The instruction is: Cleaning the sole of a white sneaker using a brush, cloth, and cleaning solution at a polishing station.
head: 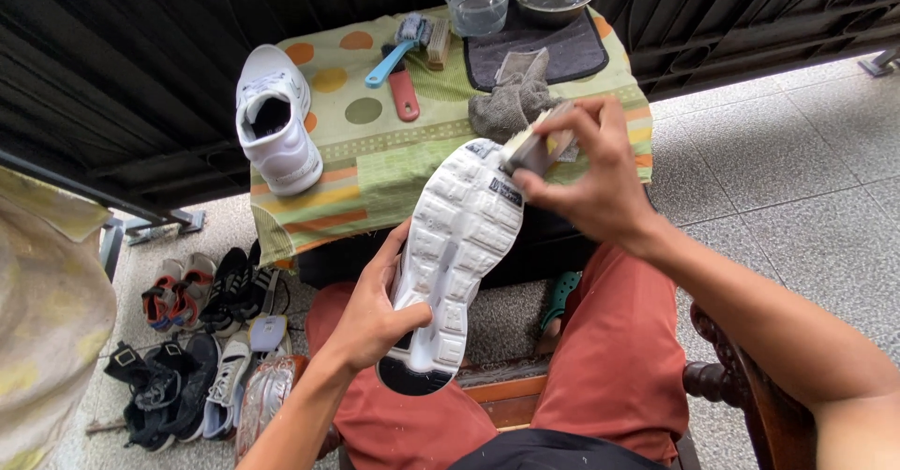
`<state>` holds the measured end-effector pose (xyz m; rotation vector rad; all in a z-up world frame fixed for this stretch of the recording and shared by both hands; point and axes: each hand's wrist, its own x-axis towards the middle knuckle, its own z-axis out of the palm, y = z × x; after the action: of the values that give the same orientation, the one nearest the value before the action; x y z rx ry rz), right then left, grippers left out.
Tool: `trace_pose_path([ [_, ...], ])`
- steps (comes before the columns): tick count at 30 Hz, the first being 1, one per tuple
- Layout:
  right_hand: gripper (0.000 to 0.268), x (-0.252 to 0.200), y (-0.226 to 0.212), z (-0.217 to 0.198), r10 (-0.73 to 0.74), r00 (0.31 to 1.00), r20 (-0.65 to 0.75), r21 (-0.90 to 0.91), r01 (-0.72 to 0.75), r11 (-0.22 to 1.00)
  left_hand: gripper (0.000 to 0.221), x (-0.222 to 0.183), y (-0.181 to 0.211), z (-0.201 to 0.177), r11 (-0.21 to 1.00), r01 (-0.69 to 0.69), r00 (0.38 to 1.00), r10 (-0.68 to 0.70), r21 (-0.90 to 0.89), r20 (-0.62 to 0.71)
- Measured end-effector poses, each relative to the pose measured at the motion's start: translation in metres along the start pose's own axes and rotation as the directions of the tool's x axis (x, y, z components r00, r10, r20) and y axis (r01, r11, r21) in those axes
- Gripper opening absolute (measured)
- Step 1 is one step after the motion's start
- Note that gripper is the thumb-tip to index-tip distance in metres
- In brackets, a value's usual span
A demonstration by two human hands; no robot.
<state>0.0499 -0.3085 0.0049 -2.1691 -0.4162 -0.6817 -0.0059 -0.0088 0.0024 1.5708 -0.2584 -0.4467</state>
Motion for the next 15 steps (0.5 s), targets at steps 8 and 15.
trace_pose_path([
  [8, 0.054, -0.021, -0.027, 0.018, -0.133, 0.991, -0.003, -0.085, 0.132, 0.988, 0.102, 0.008, -0.020, -0.006, 0.991, -0.067, 0.993, 0.054, -0.118, -0.109],
  [15, 0.057, -0.032, -0.042, 0.029, -0.219, 0.975, 0.047, -0.050, 0.221, 0.974, 0.098, 0.006, -0.041, -0.010, 0.994, -0.017, 0.996, 0.007, -0.109, -0.089],
])
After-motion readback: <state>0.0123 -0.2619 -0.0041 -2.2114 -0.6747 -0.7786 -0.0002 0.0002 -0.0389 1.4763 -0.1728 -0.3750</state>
